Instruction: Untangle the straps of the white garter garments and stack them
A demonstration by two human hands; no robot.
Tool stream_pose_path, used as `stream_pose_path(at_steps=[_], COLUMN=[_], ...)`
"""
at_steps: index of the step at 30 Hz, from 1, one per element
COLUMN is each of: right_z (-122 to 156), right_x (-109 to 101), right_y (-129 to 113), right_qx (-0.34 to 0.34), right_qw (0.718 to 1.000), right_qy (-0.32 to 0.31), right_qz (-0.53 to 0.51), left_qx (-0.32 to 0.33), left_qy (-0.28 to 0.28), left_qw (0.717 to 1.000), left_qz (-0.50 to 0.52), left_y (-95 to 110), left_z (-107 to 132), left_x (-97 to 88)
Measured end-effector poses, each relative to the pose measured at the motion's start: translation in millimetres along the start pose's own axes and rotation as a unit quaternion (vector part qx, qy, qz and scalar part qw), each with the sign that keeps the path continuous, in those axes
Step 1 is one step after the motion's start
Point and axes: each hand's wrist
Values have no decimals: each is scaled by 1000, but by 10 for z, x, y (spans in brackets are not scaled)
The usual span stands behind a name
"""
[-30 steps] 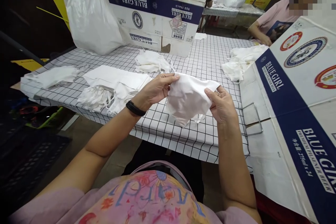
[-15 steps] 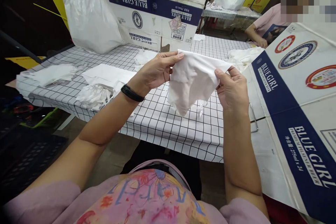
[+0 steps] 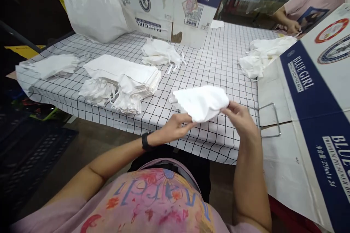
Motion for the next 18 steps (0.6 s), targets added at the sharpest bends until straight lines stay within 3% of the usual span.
stream_pose_path(at_steps=[3,6,11,13,16,18], right_z=[215,319,365,421,548,609], right_x=[42,92,156,184,271,384], right_y=[533,748,745,713,615,517], right_qx=[70,53,20,3,-79,-130], right_qw=[993,990,977,964,936,941], right_qy=[15,65,98,146,233,198], right_qz=[89,117,188,224,252,243], left_qx=[-12,9,49,58,76,98], left_qy=[-46,-78,-109,-116,-130,-143], left_qw=[996,987,975,970,958,947], left_qz=[-76,-139,-186,-207,-245,-270], left_y=[-170,-236,-224,-210,-199,-205], left_z=[492,669,696,708,709,691], left_x=[276,373,422,447,474,490])
Point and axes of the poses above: each hand's wrist, its own z-axis away from the middle knuckle, its own x-axis out of the palm, y = z × x, and after that the axes turned 8 degrees about x, right-handed
